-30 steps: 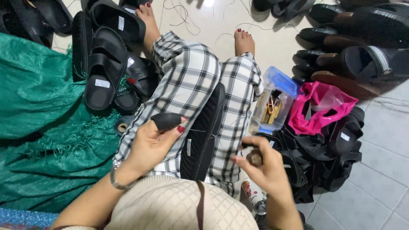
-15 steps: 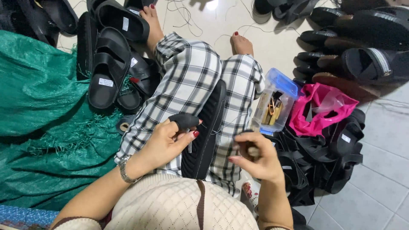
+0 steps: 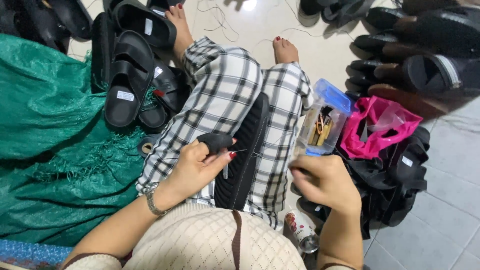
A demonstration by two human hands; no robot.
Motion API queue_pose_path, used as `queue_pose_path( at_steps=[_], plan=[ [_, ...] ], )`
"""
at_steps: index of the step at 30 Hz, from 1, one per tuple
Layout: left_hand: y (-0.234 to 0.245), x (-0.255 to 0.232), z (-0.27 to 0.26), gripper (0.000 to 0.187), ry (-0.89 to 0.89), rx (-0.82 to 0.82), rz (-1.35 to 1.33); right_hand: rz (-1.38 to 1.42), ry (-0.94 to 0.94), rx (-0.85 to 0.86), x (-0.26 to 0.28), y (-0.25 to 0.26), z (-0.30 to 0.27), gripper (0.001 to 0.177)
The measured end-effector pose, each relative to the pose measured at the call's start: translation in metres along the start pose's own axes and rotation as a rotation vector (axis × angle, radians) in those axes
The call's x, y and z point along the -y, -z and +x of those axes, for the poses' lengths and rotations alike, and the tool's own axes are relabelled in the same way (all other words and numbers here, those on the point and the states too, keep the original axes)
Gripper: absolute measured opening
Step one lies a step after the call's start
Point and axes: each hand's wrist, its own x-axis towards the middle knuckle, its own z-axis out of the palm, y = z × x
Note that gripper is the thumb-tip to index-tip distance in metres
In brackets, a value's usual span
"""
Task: Hand-sewing the straps and components of black sandals using a needle and thread.
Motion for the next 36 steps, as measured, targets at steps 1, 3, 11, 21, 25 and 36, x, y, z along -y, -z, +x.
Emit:
queue_pose_path(
  at_steps=[1, 3, 11, 21, 25, 36],
  plan=[
    [-0.001, 0.004, -0.002, 0.01, -0.015, -0.042, 0.012, -0.379, -0.068, 0.075, 0.006, -0.006, 0.001, 0.008],
    [0.003, 0.008, 0.0, 0.008, -0.043, -0.073, 0.018, -0.766, -0.145, 0.138, 0.012, -0.016, 0.003, 0.014],
    [0.039, 0.037, -0.011, 0.014, -0.115, -0.17, 0.385, -0.63, 0.114, -0.333, -0.033, -0.067, 0.014, 0.01],
    [0.105, 0.036, 0.007, 0.033, -0.076, -0.133, 1.346, -0.98, -0.004, -0.866, -0.019, 0.016, -0.029, 0.058],
    [0.035, 0.017, 0.003, 0.024, -0.092, 0.163, 0.406, -0.178, -0.028, -0.309, -0.01, -0.041, 0.01, 0.042],
    [0.016, 0.018, 0.01, 0.034, 0.142, 0.609, -0.419, 1.16, -0.074, -0.156, -0.048, -0.069, 0.018, 0.019]
  ],
)
